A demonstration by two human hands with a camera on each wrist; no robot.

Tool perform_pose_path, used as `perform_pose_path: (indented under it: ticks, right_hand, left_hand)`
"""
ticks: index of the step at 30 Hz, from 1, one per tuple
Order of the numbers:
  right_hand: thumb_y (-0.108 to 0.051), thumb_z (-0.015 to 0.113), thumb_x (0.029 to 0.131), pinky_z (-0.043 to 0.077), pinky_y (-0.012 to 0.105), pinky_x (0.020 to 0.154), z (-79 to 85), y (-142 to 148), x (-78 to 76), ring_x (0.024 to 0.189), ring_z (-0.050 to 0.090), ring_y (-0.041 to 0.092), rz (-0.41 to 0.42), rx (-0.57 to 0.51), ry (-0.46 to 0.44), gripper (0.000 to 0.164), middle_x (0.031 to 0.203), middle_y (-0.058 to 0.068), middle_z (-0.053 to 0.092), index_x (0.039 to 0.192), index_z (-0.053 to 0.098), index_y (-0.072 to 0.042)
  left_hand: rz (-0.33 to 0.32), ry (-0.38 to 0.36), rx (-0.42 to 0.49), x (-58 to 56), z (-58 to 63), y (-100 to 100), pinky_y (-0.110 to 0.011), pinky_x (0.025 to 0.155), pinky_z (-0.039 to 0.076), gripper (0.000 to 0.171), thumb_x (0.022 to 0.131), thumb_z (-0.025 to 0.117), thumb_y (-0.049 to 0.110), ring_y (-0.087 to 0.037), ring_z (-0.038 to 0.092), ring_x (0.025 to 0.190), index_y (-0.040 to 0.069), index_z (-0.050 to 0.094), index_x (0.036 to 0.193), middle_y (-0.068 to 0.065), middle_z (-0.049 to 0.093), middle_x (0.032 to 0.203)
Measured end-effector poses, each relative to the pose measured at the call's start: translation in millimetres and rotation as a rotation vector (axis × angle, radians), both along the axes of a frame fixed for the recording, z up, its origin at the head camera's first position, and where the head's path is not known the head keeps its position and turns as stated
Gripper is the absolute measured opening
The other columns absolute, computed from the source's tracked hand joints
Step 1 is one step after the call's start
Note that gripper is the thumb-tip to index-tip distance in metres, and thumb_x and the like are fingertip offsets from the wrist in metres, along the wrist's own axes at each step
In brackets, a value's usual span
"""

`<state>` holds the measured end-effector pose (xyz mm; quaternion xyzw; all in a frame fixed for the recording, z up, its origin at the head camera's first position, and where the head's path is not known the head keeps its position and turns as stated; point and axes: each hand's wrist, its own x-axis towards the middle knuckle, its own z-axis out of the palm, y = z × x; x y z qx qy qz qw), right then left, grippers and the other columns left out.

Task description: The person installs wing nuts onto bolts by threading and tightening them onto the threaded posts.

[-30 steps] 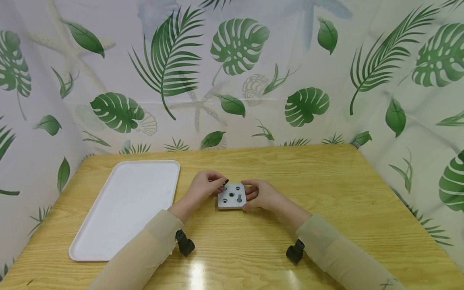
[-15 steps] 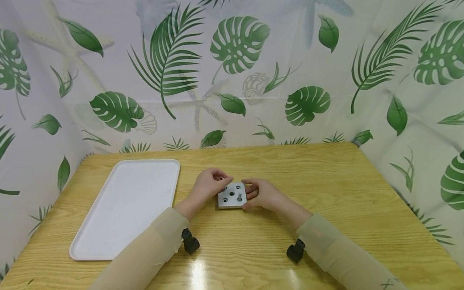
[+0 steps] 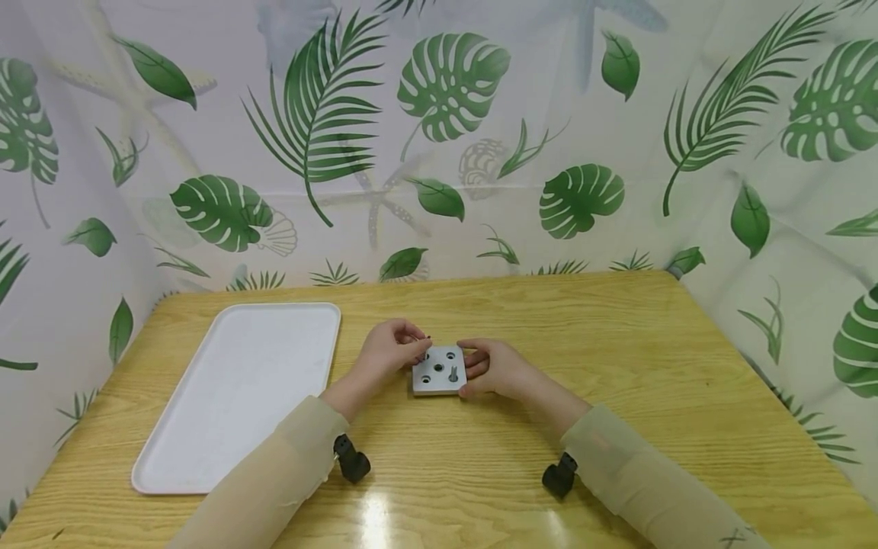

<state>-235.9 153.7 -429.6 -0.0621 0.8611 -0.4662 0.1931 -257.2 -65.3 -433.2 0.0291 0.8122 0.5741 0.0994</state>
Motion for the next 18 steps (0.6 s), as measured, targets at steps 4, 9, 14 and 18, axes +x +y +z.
perform_pose_path:
  ticks: [4, 9, 14, 18]
  right_hand:
    - [0.002, 0.087, 0.084, 0.057, 0.025, 0.085, 0.4, 0.0, 0.5, 0.114, 0.069, 0.027, -0.009, -0.009, -0.007, 0.084, 0.133, 0.021, 0.063, 0.158, 0.047, -0.001]
    - [0.002, 0.088, 0.083, 0.056, 0.024, 0.082, -0.1, -0.5, 0.2, 0.113, 0.069, 0.027, -0.003, -0.006, -0.003, 0.085, 0.132, 0.021, 0.064, 0.157, 0.047, 0.0]
    - [0.002, 0.088, 0.082, 0.057, 0.026, 0.083, -1.4, 0.6, -0.4, 0.114, 0.069, 0.029, 0.011, -0.002, 0.002, 0.086, 0.131, 0.022, 0.063, 0.157, 0.046, 0.001]
    - [0.002, 0.088, 0.083, 0.059, 0.029, 0.087, -3.9, 0.2, -2.3, 0.115, 0.07, 0.031, 0.016, 0.007, 0.009, 0.085, 0.131, 0.023, 0.063, 0.157, 0.046, 0.001]
  left_hand:
    - [-0.01, 0.011, 0.019, 0.1, -2.0, -0.9, -0.027, 0.08, 0.062, 0.017, 0.103, 0.07, 0.013, -0.013, 0.069, 0.085, -0.002, 0.074, 0.11, -0.013, 0.073, 0.101]
    - [0.006, -0.002, 0.031, -1.4, -3.5, 1.0, -0.027, 0.08, 0.063, 0.02, 0.106, 0.067, 0.014, -0.013, 0.07, 0.086, -0.002, 0.075, 0.115, -0.018, 0.075, 0.112]
    - [0.031, -0.025, 0.022, -2.4, -3.7, 5.1, -0.022, 0.073, 0.058, 0.022, 0.106, 0.067, 0.02, -0.01, 0.065, 0.079, 0.0, 0.076, 0.11, -0.011, 0.075, 0.105]
    - [0.043, -0.011, -0.048, -1.0, -1.4, 7.3, -0.022, 0.068, 0.051, 0.025, 0.101, 0.075, 0.03, -0.011, 0.06, 0.076, 0.006, 0.075, 0.104, -0.003, 0.069, 0.09]
